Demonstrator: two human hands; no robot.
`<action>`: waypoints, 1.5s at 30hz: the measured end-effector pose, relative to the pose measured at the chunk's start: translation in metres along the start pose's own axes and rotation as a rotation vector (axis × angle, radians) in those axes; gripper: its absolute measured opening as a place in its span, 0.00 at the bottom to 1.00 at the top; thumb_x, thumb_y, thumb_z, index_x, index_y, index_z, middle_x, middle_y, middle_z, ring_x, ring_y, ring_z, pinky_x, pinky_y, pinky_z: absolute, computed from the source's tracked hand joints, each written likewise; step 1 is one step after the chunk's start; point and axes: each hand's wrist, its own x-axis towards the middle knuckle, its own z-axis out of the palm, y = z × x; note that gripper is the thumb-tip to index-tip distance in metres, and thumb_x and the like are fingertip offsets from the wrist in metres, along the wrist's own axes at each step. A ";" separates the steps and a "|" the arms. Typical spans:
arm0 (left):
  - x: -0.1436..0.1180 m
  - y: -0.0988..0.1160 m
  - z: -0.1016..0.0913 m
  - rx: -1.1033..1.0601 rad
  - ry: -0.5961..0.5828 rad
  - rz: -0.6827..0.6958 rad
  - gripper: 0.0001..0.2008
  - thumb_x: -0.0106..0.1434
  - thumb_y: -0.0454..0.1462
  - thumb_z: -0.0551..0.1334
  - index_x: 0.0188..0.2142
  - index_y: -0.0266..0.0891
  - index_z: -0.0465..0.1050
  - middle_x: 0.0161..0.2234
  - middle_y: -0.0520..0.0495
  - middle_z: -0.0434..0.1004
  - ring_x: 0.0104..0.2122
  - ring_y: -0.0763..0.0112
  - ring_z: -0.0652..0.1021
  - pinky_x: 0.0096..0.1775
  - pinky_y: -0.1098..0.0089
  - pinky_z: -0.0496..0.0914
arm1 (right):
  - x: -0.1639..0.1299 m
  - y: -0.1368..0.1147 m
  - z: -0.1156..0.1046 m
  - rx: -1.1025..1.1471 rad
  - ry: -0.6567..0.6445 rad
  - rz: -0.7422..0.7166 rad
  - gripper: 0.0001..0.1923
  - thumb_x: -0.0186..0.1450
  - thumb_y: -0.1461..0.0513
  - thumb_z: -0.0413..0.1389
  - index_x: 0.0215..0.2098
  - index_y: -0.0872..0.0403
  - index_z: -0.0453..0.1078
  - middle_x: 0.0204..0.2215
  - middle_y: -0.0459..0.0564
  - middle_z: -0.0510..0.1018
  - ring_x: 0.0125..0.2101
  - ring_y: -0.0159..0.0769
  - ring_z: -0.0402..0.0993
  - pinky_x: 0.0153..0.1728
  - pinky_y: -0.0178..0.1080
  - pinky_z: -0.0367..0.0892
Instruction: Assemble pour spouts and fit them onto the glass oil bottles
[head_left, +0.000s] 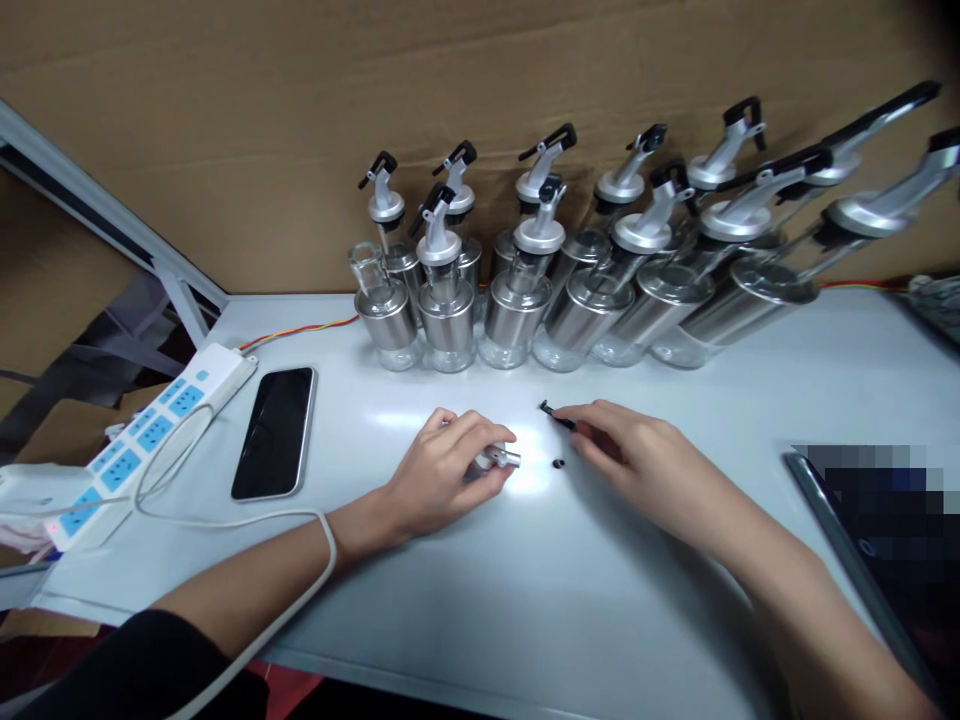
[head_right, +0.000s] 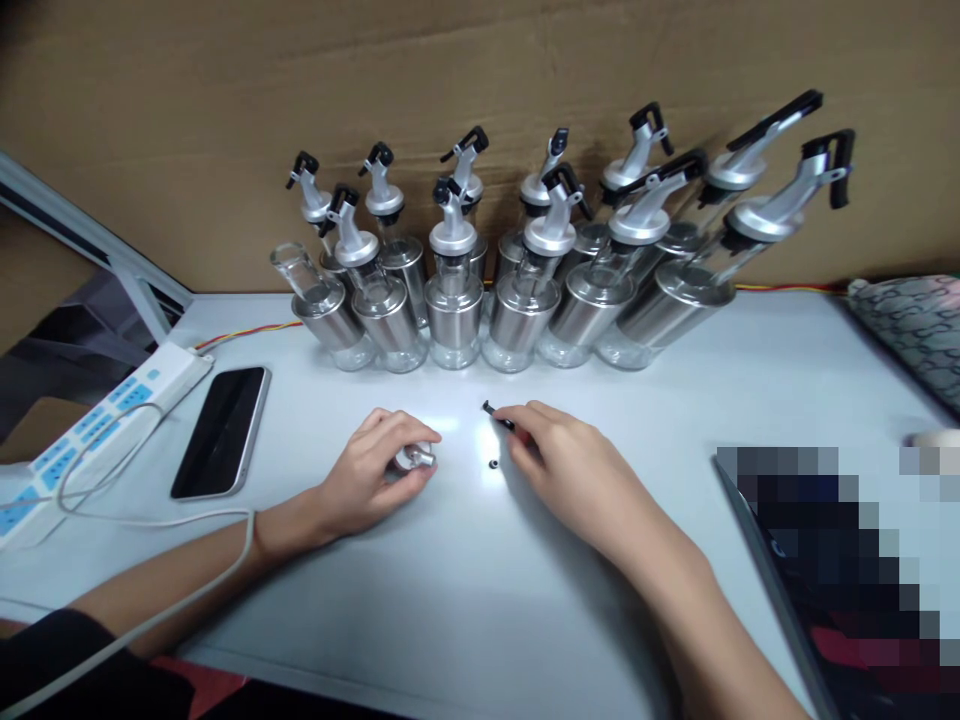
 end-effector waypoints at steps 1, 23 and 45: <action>0.000 0.000 0.000 -0.002 0.002 0.000 0.07 0.66 0.36 0.54 0.42 0.38 0.66 0.35 0.49 0.77 0.31 0.73 0.74 0.37 0.68 0.62 | 0.000 0.002 0.002 -0.022 0.012 -0.027 0.17 0.67 0.62 0.46 0.50 0.53 0.69 0.38 0.52 0.77 0.35 0.39 0.74 0.37 0.40 0.68; -0.003 -0.001 0.005 0.047 0.122 -0.045 0.18 0.64 0.52 0.56 0.38 0.39 0.60 0.25 0.55 0.67 0.21 0.77 0.65 0.27 0.73 0.62 | 0.000 -0.012 0.004 0.041 0.185 -0.253 0.14 0.68 0.61 0.47 0.46 0.55 0.70 0.41 0.56 0.74 0.43 0.43 0.70 0.43 0.47 0.66; -0.004 -0.002 0.003 -0.016 0.050 -0.173 0.17 0.62 0.48 0.60 0.43 0.40 0.62 0.31 0.51 0.71 0.27 0.72 0.69 0.32 0.70 0.64 | -0.002 0.000 -0.001 -0.007 -0.080 -0.161 0.06 0.64 0.65 0.52 0.35 0.53 0.71 0.32 0.51 0.74 0.34 0.40 0.71 0.36 0.42 0.67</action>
